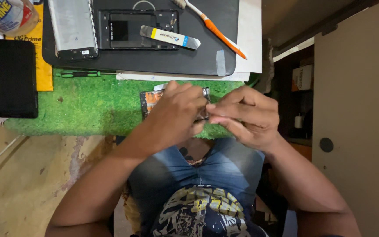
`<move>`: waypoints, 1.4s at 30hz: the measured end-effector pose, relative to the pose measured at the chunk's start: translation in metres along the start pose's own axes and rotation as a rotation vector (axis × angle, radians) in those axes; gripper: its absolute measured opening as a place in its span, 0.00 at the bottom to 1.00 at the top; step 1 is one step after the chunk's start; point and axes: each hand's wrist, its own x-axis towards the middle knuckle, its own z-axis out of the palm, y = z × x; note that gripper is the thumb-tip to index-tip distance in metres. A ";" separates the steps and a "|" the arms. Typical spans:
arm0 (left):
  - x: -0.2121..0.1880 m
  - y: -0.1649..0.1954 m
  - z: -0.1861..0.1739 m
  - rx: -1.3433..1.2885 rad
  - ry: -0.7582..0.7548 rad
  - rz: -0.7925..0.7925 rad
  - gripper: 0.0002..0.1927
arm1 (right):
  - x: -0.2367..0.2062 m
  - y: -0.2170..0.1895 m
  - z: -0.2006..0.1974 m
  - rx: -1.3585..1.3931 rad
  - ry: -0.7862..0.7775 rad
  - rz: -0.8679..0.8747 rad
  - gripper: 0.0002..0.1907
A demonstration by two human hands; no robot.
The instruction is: The person disassembles a smartphone by prying open the casing and removing the back cover. They then use a screwdriver to remove screws and detach internal components, including a ribbon cable, from the phone's chassis.
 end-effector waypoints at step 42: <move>-0.005 0.005 0.022 0.162 0.054 0.011 0.10 | 0.005 -0.013 -0.005 -0.123 0.008 -0.139 0.13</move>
